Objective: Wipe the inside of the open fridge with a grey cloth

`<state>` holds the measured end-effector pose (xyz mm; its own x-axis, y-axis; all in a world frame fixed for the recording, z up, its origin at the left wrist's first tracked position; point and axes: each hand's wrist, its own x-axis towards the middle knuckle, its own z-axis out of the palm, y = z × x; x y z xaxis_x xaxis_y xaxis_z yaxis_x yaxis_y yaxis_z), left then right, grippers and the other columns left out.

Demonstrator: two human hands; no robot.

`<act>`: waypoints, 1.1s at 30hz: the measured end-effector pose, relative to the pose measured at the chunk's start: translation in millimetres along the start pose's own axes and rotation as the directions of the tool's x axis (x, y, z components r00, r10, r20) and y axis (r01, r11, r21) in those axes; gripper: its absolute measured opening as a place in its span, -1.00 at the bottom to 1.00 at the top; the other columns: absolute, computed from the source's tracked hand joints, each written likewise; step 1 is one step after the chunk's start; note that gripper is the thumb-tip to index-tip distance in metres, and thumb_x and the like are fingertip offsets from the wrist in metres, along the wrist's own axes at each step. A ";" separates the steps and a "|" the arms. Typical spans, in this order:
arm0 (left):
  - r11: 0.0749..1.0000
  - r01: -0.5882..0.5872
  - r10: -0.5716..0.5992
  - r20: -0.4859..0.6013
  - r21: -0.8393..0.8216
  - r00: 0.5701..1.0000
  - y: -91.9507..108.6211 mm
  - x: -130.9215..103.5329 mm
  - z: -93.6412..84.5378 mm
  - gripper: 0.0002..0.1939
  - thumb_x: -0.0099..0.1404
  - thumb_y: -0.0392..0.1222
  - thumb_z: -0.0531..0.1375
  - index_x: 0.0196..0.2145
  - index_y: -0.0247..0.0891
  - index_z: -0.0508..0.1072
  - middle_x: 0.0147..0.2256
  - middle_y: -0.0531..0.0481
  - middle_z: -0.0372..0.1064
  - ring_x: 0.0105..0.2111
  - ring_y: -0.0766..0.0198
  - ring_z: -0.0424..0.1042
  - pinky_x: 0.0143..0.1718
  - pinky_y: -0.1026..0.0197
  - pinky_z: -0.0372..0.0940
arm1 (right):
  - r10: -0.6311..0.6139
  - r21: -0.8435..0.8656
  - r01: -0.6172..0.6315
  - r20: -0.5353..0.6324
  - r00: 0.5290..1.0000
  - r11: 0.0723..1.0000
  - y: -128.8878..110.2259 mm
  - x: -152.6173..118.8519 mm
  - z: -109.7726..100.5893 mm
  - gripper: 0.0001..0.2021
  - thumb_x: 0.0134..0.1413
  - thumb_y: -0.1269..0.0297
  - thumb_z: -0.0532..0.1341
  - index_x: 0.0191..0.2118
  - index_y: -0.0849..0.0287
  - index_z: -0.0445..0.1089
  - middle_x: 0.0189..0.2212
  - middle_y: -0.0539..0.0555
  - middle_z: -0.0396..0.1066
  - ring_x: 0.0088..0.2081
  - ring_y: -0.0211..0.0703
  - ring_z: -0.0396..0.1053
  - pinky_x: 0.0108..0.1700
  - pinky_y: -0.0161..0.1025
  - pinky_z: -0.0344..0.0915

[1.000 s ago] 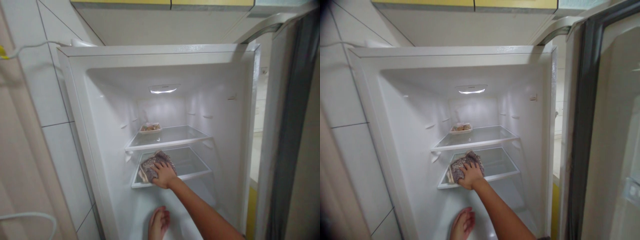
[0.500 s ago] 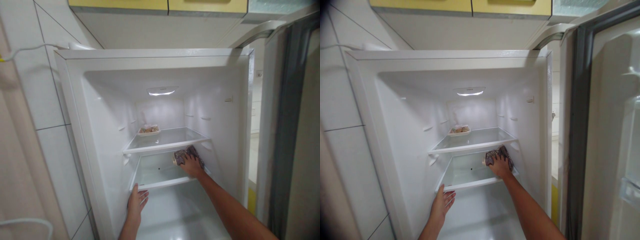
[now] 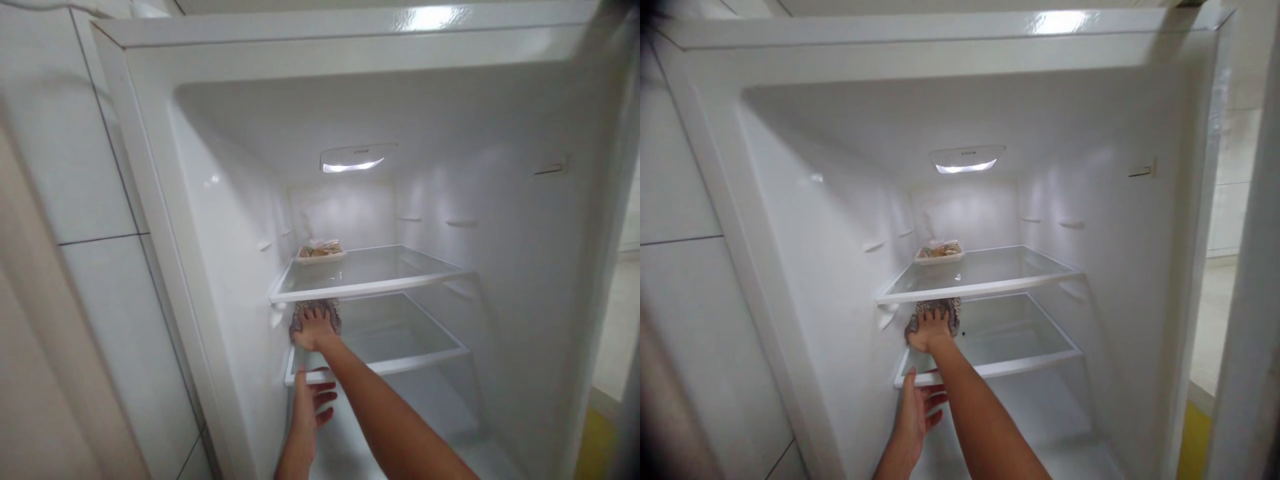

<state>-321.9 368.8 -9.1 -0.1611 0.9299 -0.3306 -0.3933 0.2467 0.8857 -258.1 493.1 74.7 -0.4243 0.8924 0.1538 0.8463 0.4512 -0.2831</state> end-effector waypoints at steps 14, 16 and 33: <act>0.999 -0.009 0.011 -0.022 0.051 1.000 0.8 -1.7 -10.2 -0.35 0.35 0.33 -0.06 0.03 -0.25 0.43 -0.21 -0.15 0.54 -0.30 0.21 0.48 -0.38 0.24 0.28 | 0.086 -0.070 -0.094 -0.115 0.990 0.993 156.1 -43.9 -34.5 -0.49 0.30 0.04 0.16 0.29 0.07 0.24 0.35 0.19 0.12 0.34 0.13 0.09 0.36 0.25 -0.03; 0.999 -0.012 0.012 -0.020 0.043 1.000 0.8 -2.0 -9.8 -0.34 0.33 0.35 -0.04 0.03 -0.24 0.41 -0.21 -0.15 0.55 -0.29 0.19 0.48 -0.38 0.24 0.29 | 0.140 -0.096 -0.154 -0.134 0.981 0.983 185.3 -65.7 -43.2 -0.47 0.33 0.08 0.09 0.34 0.09 0.20 0.37 0.21 0.10 0.38 0.13 0.03 0.39 0.14 -0.10; 0.999 -0.041 0.042 -0.072 0.014 0.997 5.3 -9.2 -7.6 -0.43 0.28 0.32 0.09 0.04 -0.14 0.35 -0.12 -0.16 0.54 -0.19 0.14 0.51 -0.32 0.19 0.37 | 0.354 -0.223 -0.392 -0.191 0.915 0.893 155.6 -165.2 -42.6 -0.33 0.23 0.04 -0.01 0.40 0.17 0.09 0.41 0.23 0.02 0.38 0.30 -0.03 0.32 0.21 -0.08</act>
<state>-329.4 359.6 -3.9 -0.2419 0.9176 -0.3154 -0.3732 0.2121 0.9032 -42.6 415.5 45.6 -0.0272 0.9748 0.2213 0.9935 0.0509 -0.1022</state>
